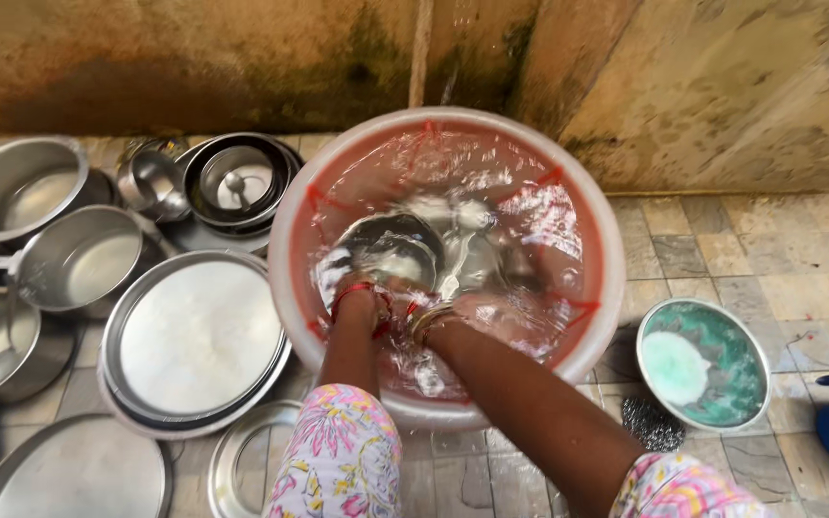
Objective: The person washes various metal and plastic dishes in a large plastic basin under a running faucet, then places the rinsed items into a separate green bin.
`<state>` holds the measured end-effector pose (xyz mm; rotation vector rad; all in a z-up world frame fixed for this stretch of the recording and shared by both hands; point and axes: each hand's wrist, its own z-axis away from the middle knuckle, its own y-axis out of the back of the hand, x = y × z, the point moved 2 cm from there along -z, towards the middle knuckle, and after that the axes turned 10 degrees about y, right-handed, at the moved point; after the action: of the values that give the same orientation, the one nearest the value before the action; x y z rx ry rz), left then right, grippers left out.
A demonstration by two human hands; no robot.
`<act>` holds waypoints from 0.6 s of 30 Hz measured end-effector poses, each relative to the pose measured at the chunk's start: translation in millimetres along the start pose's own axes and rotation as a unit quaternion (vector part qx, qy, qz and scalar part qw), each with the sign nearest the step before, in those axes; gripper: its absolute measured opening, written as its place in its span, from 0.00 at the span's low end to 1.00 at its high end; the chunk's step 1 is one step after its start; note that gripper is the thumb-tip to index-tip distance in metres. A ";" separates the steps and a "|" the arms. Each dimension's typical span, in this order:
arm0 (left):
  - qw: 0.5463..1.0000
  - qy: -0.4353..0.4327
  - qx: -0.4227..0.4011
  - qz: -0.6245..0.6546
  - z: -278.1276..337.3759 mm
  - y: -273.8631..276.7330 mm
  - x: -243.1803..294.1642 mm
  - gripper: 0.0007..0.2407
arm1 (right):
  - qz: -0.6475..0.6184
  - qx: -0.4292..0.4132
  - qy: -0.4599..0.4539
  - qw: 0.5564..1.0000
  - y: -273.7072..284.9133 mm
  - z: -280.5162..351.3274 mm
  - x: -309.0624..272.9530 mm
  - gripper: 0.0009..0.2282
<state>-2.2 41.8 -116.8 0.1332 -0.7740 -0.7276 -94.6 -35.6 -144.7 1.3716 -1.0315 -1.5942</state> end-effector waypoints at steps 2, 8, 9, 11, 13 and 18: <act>1.000 0.004 -0.004 0.001 -11.6 -6.0 -4.6 0.26 | -0.003 0.008 -0.006 1.000 6.6 -11.2 3.8 0.15; 0.999 0.019 -0.035 0.019 -20.4 -18.5 -8.5 0.26 | -0.019 -0.005 -0.012 1.000 3.3 -8.0 28.7 0.15; 0.999 0.014 -0.032 0.027 -22.8 -16.8 -4.8 0.26 | -0.019 -0.019 -0.011 1.000 -1.4 -6.4 30.4 0.15; 0.999 -0.013 -0.027 0.039 -22.0 -20.7 7.0 0.26 | -0.021 -0.036 -0.006 0.999 -3.3 0.9 37.5 0.15; 0.998 -0.046 -0.022 0.040 -17.1 -20.0 18.6 0.26 | -0.029 -0.049 -0.005 0.998 2.4 2.5 37.4 0.15; 0.986 0.004 -0.134 0.096 7.0 -14.9 -0.3 0.26 | -0.073 0.022 -0.073 0.994 41.8 9.9 17.6 0.15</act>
<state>-15.3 31.8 -117.4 -0.1802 -0.6632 -0.6398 -104.3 -66.4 -111.3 1.4030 -1.0785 -1.8127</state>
